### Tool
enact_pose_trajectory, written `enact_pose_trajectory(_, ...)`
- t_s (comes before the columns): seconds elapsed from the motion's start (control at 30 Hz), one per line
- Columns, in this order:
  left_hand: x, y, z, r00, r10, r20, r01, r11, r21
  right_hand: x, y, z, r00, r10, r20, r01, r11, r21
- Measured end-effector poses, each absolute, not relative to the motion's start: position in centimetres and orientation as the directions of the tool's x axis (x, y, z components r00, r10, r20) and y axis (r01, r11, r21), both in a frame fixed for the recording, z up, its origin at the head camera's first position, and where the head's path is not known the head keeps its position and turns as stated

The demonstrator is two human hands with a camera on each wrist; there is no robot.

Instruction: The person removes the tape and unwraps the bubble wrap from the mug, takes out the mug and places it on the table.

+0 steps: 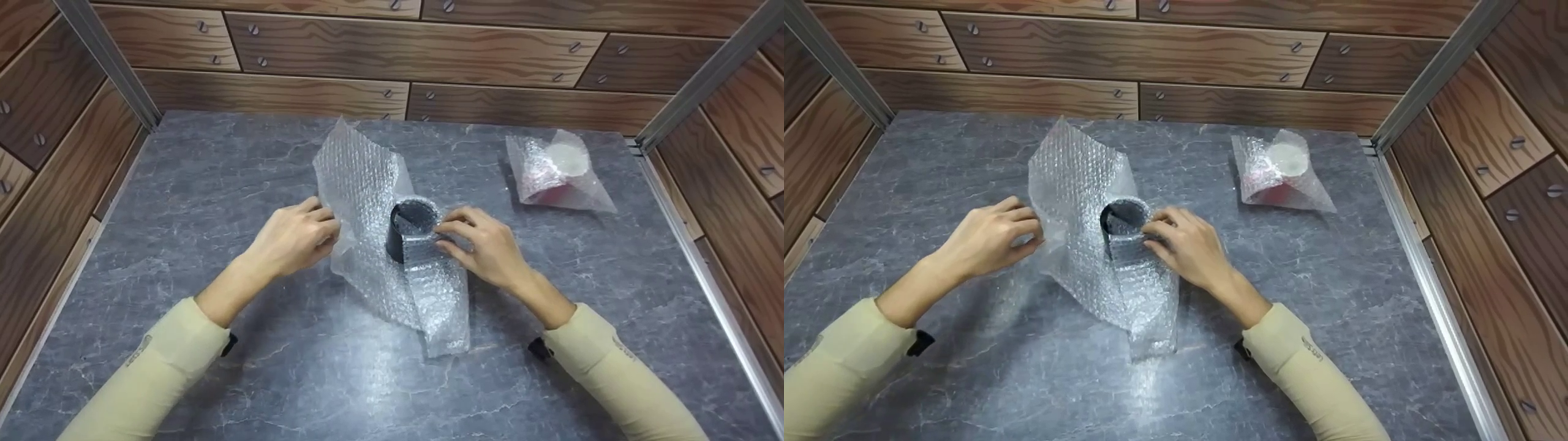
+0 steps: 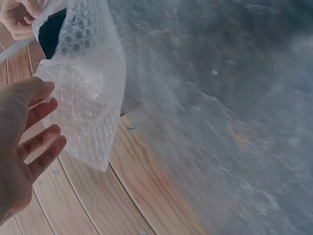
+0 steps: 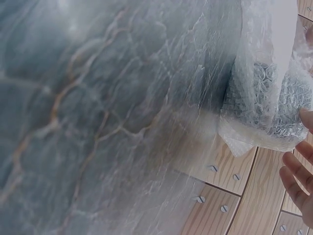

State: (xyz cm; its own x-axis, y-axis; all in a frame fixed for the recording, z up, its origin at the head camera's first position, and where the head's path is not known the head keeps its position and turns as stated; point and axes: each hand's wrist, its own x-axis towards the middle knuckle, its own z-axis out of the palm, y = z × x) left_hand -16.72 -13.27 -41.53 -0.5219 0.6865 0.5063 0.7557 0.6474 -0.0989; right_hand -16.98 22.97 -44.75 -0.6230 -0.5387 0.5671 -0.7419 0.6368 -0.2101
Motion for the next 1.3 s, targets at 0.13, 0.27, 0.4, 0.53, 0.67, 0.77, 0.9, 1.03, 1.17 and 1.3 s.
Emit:
enact_pose_trajectory(0.13, -16.3, -14.7, -42.1, -0.556, 0.67, 0.491, 0.739, 0.669, -0.077, -17.1, 23.0, -44.7, -0.625, -0.544, 0.56, -0.743, 0.634, -0.214)
enact_pose_trajectory(0.27, -15.9, -16.1, -42.5, -0.589, 0.655, 0.473, 0.726, 0.686, -0.048, -17.1, 23.0, -44.8, -0.626, -0.543, 0.56, -0.742, 0.635, -0.213)
enact_pose_trajectory(0.4, -15.6, -17.2, -42.8, -0.617, 0.647, 0.448, 0.707, 0.706, -0.046, -17.1, 23.0, -44.8, -0.626, -0.542, 0.561, -0.741, 0.637, -0.211)
enact_pose_trajectory(0.53, -15.3, -18.2, -43.3, -0.641, 0.636, 0.429, 0.688, 0.724, -0.046, -17.0, 23.0, -44.8, -0.622, -0.547, 0.561, -0.746, 0.632, -0.211)
enact_pose_trajectory(0.67, -15.2, -19.0, -43.9, -0.665, 0.624, 0.409, 0.676, 0.737, -0.026, -17.0, 23.0, -44.8, -0.615, -0.546, 0.569, -0.75, 0.629, -0.206)
enact_pose_trajectory(0.77, -15.2, -19.5, -44.4, -0.685, 0.615, 0.39, 0.664, 0.748, -0.013, -17.0, 23.0, -44.8, -0.613, -0.543, 0.573, -0.75, 0.629, -0.206)
enact_pose_trajectory(0.9, -15.2, -20.2, -44.9, -0.714, 0.604, 0.354, 0.642, 0.767, -0.013, -17.0, 23.0, -44.7, -0.617, -0.54, 0.572, -0.748, 0.628, -0.213)
enact_pose_trajectory(1.03, -15.1, -20.9, -45.3, -0.737, 0.603, 0.306, 0.628, 0.778, -0.02, -17.0, 23.0, -44.7, -0.617, -0.542, 0.571, -0.748, 0.628, -0.213)
enact_pose_trajectory(1.17, -15.1, -21.4, -45.7, -0.756, 0.597, 0.268, 0.618, 0.786, -0.008, -17.1, 23.0, -44.7, -0.614, -0.545, 0.571, -0.75, 0.627, -0.209)
enact_pose_trajectory(1.3, -15.0, -21.9, -46.0, -0.782, 0.58, 0.227, 0.598, 0.802, 0.009, -17.1, 22.9, -44.6, -0.612, -0.546, 0.572, -0.753, 0.624, -0.209)
